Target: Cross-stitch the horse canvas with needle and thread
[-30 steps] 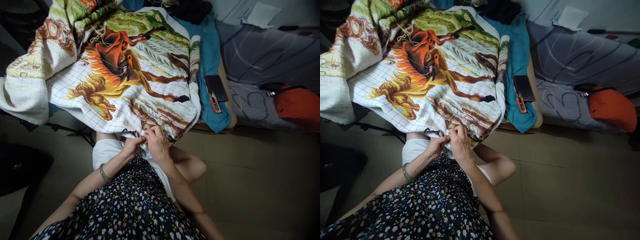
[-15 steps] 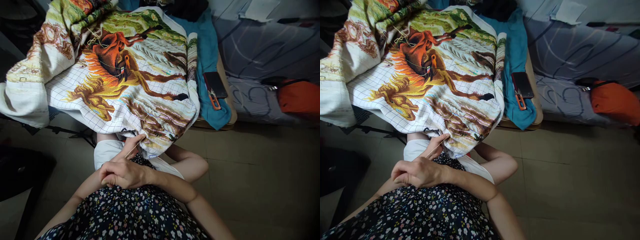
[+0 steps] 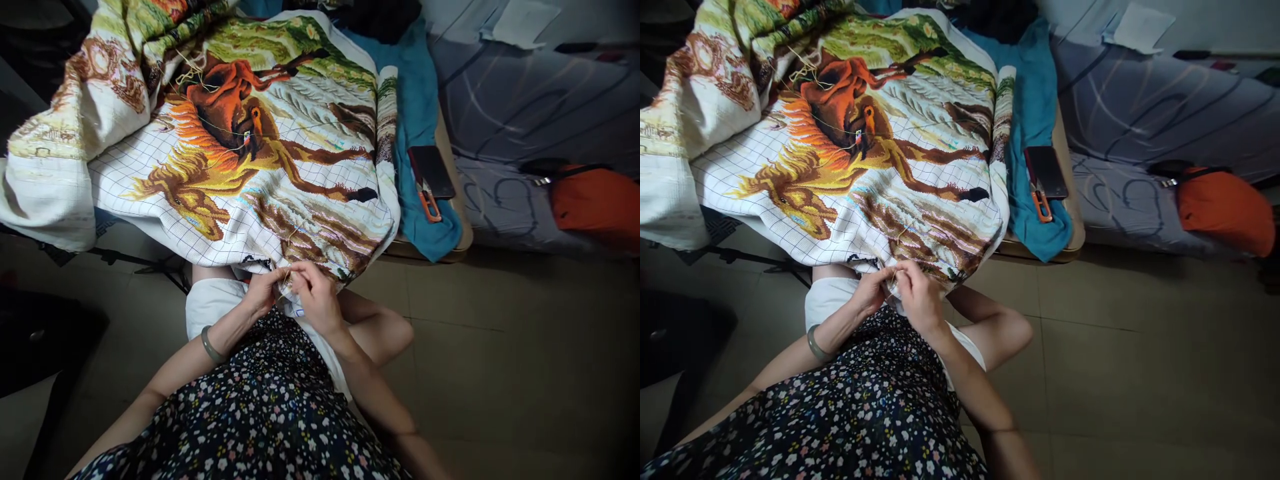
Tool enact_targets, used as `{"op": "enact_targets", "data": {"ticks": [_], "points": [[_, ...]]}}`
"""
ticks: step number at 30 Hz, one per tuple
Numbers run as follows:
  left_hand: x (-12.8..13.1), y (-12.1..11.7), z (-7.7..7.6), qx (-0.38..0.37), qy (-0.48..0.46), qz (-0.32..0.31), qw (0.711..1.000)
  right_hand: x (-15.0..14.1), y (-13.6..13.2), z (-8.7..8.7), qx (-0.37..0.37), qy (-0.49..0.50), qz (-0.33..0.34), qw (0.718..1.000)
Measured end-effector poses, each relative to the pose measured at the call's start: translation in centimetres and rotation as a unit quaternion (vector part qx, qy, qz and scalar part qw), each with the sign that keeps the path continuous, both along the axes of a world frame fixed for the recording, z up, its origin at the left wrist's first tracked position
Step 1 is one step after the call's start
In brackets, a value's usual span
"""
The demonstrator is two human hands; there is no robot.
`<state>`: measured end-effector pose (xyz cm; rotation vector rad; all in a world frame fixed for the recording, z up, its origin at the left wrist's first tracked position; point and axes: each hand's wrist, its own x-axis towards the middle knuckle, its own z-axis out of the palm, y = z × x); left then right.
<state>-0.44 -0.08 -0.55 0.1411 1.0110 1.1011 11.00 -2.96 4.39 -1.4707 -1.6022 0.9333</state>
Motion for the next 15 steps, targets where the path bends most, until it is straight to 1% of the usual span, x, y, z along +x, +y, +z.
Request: {"op": "enact_targets", "data": {"ticks": [1,4,9,15], "points": [[0.2,0.0,0.1,0.004,0.001,0.004,1.0,0.8,0.2,-0.3,0.011,-0.029,-0.025,0.999],[0.5,0.1,0.3,0.019,0.001,0.008,1.0,2.0,0.5,-1.1,0.007,-0.077,-0.041,0.996],[0.5,0.2,0.5,0.038,0.009,0.015,0.999,1.8,0.3,-1.4,0.006,-0.106,-0.048,0.993],[0.4,0.2,0.2,0.043,0.003,0.01,0.999,2.0,0.5,-1.2,0.012,-0.11,-0.038,0.993]]}}
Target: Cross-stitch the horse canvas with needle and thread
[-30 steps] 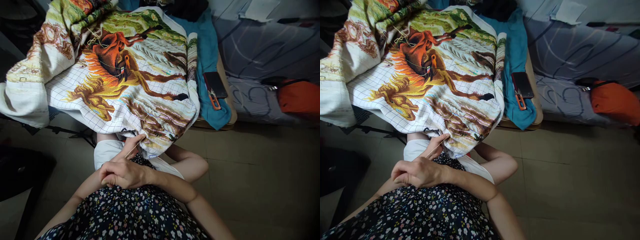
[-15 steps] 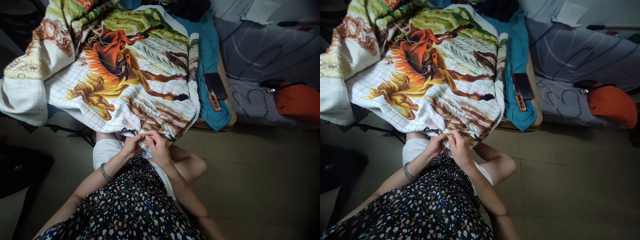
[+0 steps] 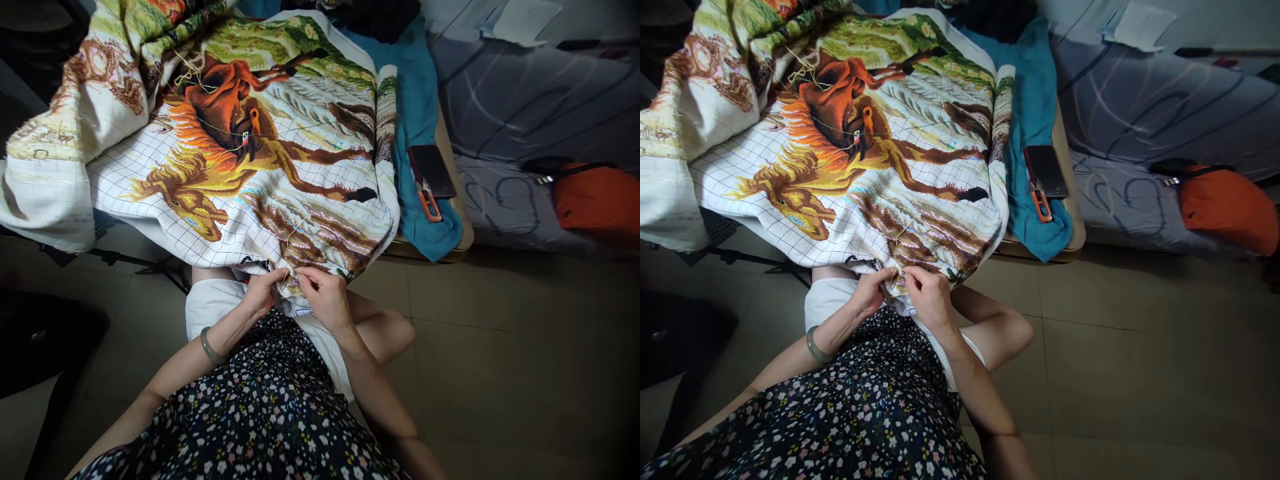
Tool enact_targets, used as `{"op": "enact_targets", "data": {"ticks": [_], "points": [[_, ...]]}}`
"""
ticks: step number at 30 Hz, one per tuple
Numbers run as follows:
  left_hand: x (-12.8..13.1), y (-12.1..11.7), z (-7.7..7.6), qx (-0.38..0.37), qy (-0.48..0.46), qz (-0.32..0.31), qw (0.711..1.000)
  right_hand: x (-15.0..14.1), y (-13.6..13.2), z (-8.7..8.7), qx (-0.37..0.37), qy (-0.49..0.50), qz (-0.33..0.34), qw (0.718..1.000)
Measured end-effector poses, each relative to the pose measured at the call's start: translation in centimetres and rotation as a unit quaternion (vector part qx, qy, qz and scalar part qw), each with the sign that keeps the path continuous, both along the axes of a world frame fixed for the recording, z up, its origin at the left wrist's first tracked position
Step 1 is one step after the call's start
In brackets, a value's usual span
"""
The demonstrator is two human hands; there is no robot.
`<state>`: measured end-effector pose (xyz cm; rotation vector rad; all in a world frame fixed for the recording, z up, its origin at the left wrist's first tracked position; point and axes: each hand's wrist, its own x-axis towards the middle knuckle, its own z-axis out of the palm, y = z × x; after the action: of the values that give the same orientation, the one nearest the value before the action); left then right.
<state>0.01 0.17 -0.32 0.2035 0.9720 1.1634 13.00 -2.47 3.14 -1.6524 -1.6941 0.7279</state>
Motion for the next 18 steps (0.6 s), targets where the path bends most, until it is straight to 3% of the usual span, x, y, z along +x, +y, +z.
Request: {"op": "enact_targets", "data": {"ticks": [5,10,18], "points": [[0.1,-0.1,0.1,0.008,0.004,0.005,1.0,-0.4,0.1,0.1,0.001,-0.048,-0.009,0.999],[0.1,-0.3,0.0,0.013,0.005,0.007,1.0,-1.6,0.3,0.1,-0.003,-0.169,-0.034,0.985],[0.2,-0.2,0.0,0.014,0.022,0.014,1.0,-2.9,0.4,-1.1,0.017,-0.256,-0.061,0.965]]}}
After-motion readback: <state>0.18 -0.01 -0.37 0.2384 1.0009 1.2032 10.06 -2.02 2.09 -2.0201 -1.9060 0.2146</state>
